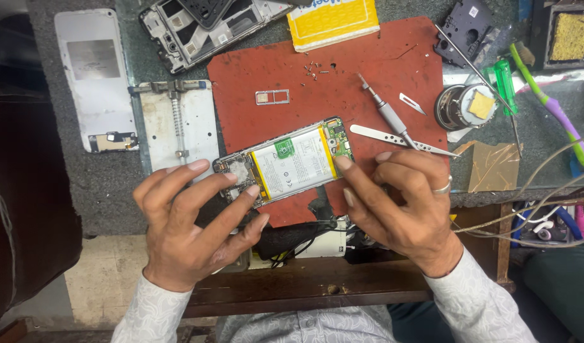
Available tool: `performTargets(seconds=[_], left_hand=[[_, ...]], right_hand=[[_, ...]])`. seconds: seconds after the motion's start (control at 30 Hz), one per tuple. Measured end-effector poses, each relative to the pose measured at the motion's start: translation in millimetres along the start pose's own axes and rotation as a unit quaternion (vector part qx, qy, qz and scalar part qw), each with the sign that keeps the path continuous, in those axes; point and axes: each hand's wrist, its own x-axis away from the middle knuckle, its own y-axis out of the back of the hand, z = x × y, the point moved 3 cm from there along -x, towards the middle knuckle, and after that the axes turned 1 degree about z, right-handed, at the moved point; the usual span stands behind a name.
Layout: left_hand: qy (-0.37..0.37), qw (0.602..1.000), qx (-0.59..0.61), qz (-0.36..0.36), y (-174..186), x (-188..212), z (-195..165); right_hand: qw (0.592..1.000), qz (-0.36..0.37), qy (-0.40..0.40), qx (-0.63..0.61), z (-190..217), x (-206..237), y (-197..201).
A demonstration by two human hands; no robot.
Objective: The person disassembles a smartphone at a repair workbench, using a screwdriver to remove screws and prying the battery out of the phone body. They handle the battery, motherboard and small components, connect a cable to the board, and later hold a second phone over the opened device, appearing to test it with its camera.
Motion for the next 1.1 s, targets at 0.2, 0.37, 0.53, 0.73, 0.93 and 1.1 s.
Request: performTargets(seconds=[0.2, 0.37, 0.53, 0.73, 0.93, 1.1], left_hand=[[0.000, 1.000, 0.022, -0.003, 5, -3, -1], [0.033, 0.998, 0.043, -0.027, 10, -4, -1], [0.105, 0.991, 0.048, -0.060, 26, 5, 2], [0.170, 0.982, 0.053, -0.061, 39, 5, -4], [0.159, 0.984, 0.079, -0.017, 47, -19, -5], [0.181, 0.976, 0.121, 0.032, 48, -39, -6]], right_hand=[[0.998, -0.050, -0.035, -0.012, 0, 5, 5], [0.997, -0.066, -0.046, -0.007, 2, 8, 6], [0.996, -0.070, -0.050, 0.008, 8, 6, 3], [0.996, -0.076, -0.053, 0.012, 14, 8, 1], [0.996, -0.078, -0.041, 0.022, 19, 8, -2], [0.996, -0.082, -0.037, 0.020, 19, 8, -3]])
